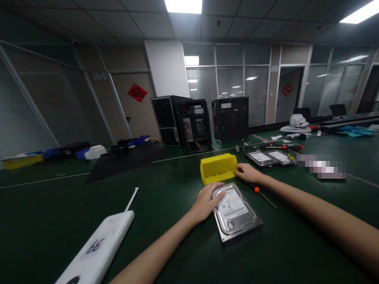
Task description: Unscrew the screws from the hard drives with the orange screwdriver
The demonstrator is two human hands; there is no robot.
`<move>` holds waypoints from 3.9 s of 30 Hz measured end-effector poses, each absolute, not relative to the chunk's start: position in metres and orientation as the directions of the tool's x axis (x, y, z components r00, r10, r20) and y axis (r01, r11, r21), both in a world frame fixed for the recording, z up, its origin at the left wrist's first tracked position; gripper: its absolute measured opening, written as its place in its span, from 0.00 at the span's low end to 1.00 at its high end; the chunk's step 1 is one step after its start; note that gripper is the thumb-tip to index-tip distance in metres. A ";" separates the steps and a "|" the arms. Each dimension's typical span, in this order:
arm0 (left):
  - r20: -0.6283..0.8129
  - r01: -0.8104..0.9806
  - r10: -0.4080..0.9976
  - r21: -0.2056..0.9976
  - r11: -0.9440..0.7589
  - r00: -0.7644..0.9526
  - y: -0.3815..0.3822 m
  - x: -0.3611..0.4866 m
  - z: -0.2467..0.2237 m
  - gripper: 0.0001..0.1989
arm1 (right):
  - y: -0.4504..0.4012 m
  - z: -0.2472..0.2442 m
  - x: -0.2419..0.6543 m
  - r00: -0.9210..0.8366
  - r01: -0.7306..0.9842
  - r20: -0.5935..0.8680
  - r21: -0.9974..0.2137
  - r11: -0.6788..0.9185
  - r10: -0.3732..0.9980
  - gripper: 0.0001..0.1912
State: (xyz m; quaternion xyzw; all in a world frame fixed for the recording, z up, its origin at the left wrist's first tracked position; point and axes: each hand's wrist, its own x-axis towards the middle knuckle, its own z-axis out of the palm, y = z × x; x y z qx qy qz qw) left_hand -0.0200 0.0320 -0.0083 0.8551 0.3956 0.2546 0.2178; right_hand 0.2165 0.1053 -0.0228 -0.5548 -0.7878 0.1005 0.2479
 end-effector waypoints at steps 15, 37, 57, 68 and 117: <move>0.367 0.652 0.872 0.582 -0.486 0.323 0.039 -0.024 -0.010 0.15 | 0.096 -0.027 0.216 -0.234 0.822 0.336 -0.432 0.370 0.912 0.09; 0.268 0.760 0.931 0.542 -0.358 0.247 0.049 -0.032 -0.015 0.16 | 0.093 -0.031 0.218 -0.178 0.836 0.333 -0.446 0.321 0.926 0.11; 0.250 0.730 0.916 0.553 -0.401 0.314 0.045 -0.033 -0.010 0.20 | 0.069 0.012 0.174 -0.511 0.796 0.403 -0.112 0.595 0.759 0.13; -0.149 0.802 0.810 0.325 -0.502 0.567 0.016 -0.036 0.035 0.54 | 0.095 0.005 0.129 -0.468 0.848 0.286 -0.121 0.515 0.837 0.15; 0.358 0.570 0.663 0.339 -0.748 0.657 -0.016 0.003 0.010 0.28 | 0.057 0.009 0.166 -0.295 0.070 0.240 -0.960 0.271 0.925 0.20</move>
